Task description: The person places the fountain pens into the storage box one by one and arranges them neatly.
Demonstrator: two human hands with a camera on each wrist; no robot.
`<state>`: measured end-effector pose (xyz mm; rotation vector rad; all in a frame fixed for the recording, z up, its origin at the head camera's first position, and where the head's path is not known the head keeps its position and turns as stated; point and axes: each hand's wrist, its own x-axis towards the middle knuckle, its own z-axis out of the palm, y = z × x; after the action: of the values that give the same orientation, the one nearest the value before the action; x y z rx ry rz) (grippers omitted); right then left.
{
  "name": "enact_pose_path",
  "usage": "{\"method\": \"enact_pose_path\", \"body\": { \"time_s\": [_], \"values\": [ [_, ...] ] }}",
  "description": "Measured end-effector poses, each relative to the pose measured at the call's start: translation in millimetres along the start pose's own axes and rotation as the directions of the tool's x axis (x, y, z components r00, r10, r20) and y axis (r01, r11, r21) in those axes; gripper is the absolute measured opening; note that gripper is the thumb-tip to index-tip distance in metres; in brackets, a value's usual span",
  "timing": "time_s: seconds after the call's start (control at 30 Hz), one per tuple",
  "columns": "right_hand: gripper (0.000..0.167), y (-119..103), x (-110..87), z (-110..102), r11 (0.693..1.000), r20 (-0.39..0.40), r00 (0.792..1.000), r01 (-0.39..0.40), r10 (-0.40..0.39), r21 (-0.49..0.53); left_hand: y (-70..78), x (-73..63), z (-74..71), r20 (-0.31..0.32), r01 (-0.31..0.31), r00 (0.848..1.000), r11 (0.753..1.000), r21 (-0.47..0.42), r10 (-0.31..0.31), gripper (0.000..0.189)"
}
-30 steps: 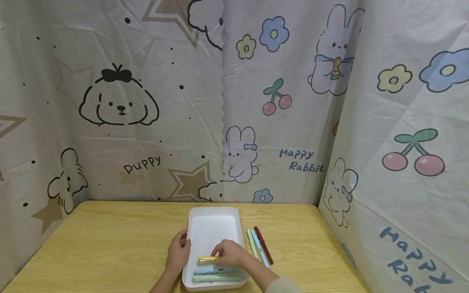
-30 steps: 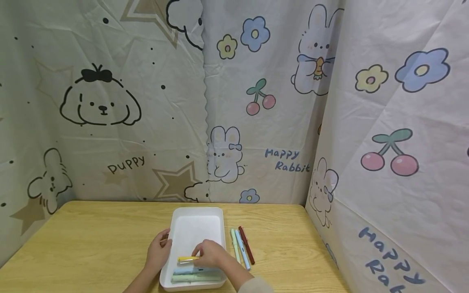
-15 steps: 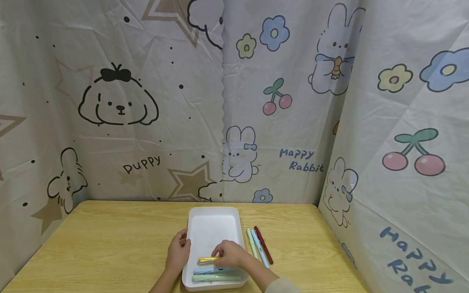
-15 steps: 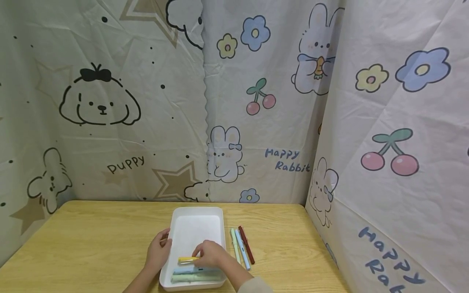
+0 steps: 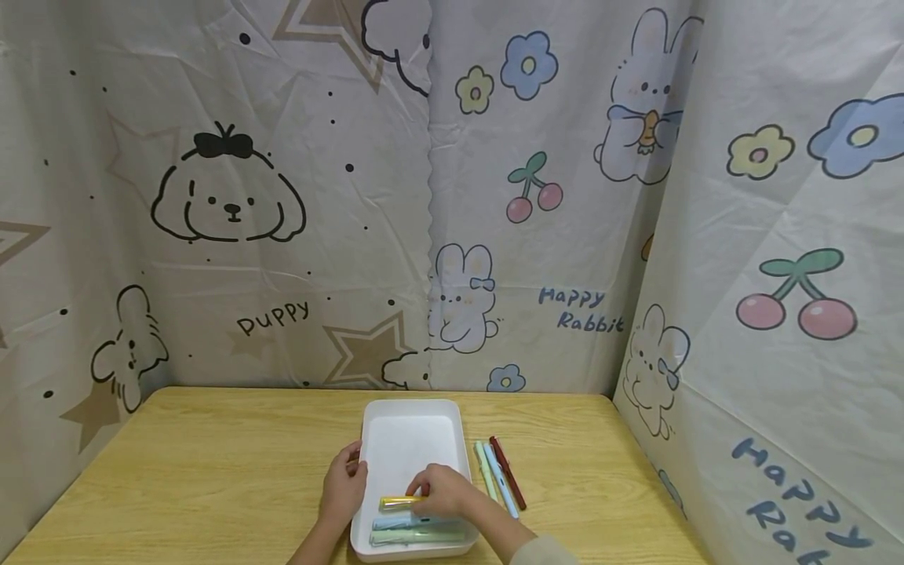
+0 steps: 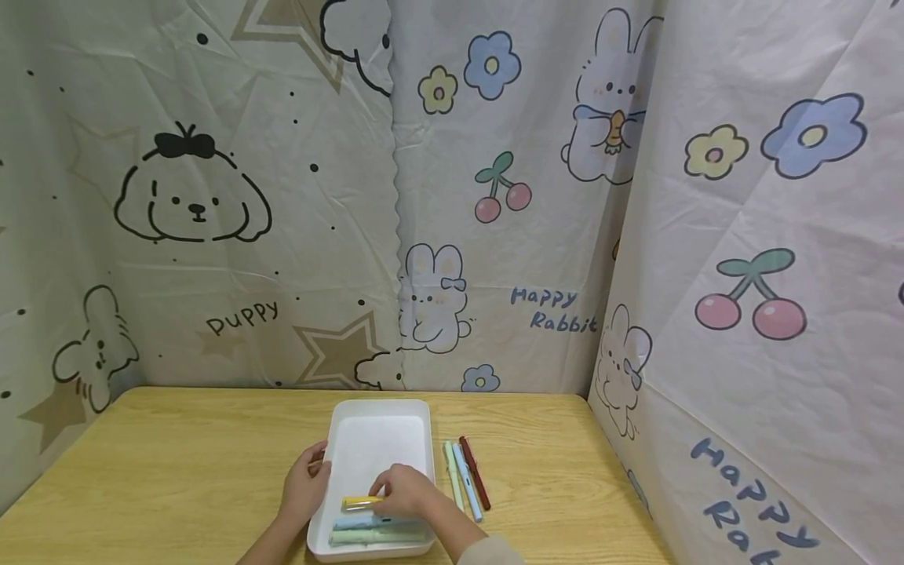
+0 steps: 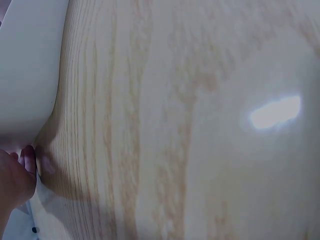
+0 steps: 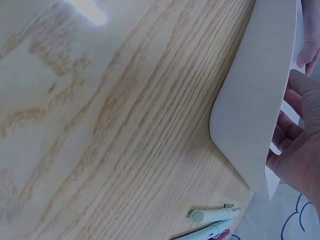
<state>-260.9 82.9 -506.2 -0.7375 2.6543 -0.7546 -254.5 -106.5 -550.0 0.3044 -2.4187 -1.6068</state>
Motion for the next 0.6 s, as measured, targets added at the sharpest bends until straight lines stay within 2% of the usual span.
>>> {"method": "enact_pose_path", "body": {
  "time_s": [0.4, 0.6],
  "values": [
    [0.017, 1.7, 1.9, 2.6, 1.000, 0.001, 1.000, 0.007, -0.007, -0.004, -5.6, 3.0, 3.9, 0.002, 0.011, 1.000, 1.000, -0.001, -0.011, 0.042],
    [0.015, 0.9, 2.1, 5.7, 1.000, 0.005, 1.000, 0.008, -0.008, 0.008, -2.7, 0.6, 1.4, 0.004, 0.008, 1.000, 1.000, 0.006, -0.008, 0.042]
  ]
}}
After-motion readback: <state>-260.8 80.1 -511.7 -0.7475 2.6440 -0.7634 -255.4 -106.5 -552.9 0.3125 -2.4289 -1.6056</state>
